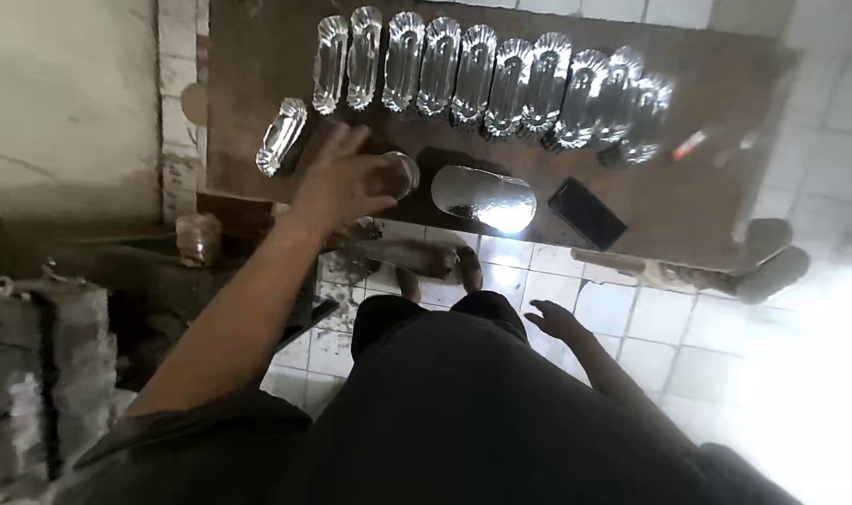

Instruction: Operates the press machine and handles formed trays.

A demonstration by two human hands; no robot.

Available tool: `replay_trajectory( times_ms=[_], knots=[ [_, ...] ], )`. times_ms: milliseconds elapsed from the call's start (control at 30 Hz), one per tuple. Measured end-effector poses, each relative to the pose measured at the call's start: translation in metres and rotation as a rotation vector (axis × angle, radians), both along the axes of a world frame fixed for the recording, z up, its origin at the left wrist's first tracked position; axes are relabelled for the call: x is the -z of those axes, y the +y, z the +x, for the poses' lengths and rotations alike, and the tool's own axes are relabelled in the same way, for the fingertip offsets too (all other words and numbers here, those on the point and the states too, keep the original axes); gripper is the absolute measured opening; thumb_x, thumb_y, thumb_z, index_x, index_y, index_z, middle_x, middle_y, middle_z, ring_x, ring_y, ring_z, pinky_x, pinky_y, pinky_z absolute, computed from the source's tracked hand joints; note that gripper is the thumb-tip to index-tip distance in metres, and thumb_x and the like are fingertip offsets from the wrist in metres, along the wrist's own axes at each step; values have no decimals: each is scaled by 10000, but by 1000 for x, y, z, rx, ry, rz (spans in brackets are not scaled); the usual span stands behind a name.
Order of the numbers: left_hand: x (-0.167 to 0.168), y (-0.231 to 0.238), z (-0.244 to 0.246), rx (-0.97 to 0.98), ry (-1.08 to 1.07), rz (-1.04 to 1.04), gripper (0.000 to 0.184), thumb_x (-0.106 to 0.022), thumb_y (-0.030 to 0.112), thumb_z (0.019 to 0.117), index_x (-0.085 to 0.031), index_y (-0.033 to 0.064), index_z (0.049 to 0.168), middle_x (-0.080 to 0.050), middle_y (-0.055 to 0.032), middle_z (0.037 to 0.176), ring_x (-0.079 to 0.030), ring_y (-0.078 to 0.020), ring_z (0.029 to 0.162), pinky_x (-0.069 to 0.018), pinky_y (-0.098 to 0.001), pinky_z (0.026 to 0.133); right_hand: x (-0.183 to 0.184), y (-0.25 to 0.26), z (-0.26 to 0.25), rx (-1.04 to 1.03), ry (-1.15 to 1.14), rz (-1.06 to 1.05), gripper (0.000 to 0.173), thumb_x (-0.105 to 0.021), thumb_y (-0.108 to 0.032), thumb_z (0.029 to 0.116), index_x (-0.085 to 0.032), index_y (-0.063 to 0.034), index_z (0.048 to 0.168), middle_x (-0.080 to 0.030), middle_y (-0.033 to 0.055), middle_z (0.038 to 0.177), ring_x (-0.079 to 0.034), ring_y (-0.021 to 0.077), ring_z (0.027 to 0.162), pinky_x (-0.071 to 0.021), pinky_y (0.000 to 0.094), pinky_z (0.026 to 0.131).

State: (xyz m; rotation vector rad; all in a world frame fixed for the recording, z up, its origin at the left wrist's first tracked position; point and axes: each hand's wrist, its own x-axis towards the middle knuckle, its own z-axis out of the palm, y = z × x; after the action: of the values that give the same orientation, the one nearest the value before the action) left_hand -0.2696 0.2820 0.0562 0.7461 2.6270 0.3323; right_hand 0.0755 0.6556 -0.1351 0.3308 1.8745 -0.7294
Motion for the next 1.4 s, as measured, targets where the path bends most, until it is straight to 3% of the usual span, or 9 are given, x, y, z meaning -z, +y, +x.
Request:
replay_trajectory(
  times_ms=[167, 367, 533, 667, 867, 1033, 1167, 1267, 1400],
  knots=[
    [77, -33, 20, 131, 88, 145, 357, -683, 274, 981, -702, 15, 1226, -568, -177, 1469, -508, -376, 1394, -392, -582, 1147, -16, 20, 23, -37, -152, 135, 584, -535, -432, 1057, -521, -33, 1482, -564, 247, 1451, -527, 396, 1374, -392, 580, 1156],
    [76, -66, -5, -38, -239, 605, 153, -695, 152, 959, -796, 79, 1047, -726, -59, 1262, -616, -198, 1296, -469, -412, 1138, -60, -28, -37, 110, 18, -19, 484, -526, -326, 1070, -538, -55, 1471, -595, 212, 1427, -582, 331, 1321, -429, 489, 1149],
    [94, -73, -12, 17, -220, 714, 185, -646, 141, 975, -782, 37, 1047, -729, -116, 1230, -616, -274, 1292, -424, -469, 1177, -140, -70, -107, 212, 589, -87, 316, -525, -200, 1060, -711, -5, 1226, -736, 163, 1125, -715, 191, 990, -580, 348, 903],
    [99, -74, -11, 49, -141, 711, 243, -570, 143, 1003, -771, 14, 1051, -730, -132, 1225, -621, -278, 1291, -446, -469, 1148, -160, -101, -176, -88, 1186, 181, 199, -705, -207, 946, -768, -65, 1071, -752, 128, 1118, -710, 293, 1046, -581, 472, 910],
    [74, -65, 18, -51, -57, 422, 413, -448, 134, 1075, -523, 48, 1471, -589, -211, 1427, -608, -396, 1272, -469, -596, 1068, -143, -83, -247, -291, 959, -54, 421, -821, -247, 831, -694, -79, 1195, -611, 197, 1313, -562, 391, 1250, -490, 559, 1039],
    [-18, -76, 94, -793, 104, 1032, 300, -427, 138, 1095, -530, -33, 1319, -646, -110, 1222, -641, -185, 1131, -544, -408, 1003, -140, -37, -286, -113, 639, -594, 316, -856, -165, 814, -746, -60, 1091, -669, 114, 1162, -650, 179, 1029, -578, 347, 898],
    [-74, -63, 195, -1217, -429, 1527, 362, -257, 298, 1096, -612, 244, 1139, -707, 69, 1062, -682, -68, 989, -592, -312, 852, -152, -29, -314, -124, 382, -586, 293, -820, -130, 848, -734, -33, 1111, -696, 112, 1104, -682, 185, 920, -601, 394, 830],
    [-84, -47, 249, -1346, -625, 1475, 409, -239, 322, 1117, -618, 171, 1095, -715, 7, 921, -708, -118, 852, -617, -351, 790, -153, -30, -318, -83, 302, -549, 262, -767, -116, 904, -714, -11, 1138, -715, 109, 1035, -666, 153, 854, -579, 356, 795],
    [-82, -82, 251, -1074, -521, 1703, 218, -613, 293, 1015, -604, 229, 1224, -722, 27, 1058, -703, -109, 980, -604, -346, 900, -162, -36, -309, -18, 341, -426, 254, -719, -168, 954, -711, -23, 1163, -710, 118, 999, -646, 166, 807, -568, 385, 763]
  ],
)
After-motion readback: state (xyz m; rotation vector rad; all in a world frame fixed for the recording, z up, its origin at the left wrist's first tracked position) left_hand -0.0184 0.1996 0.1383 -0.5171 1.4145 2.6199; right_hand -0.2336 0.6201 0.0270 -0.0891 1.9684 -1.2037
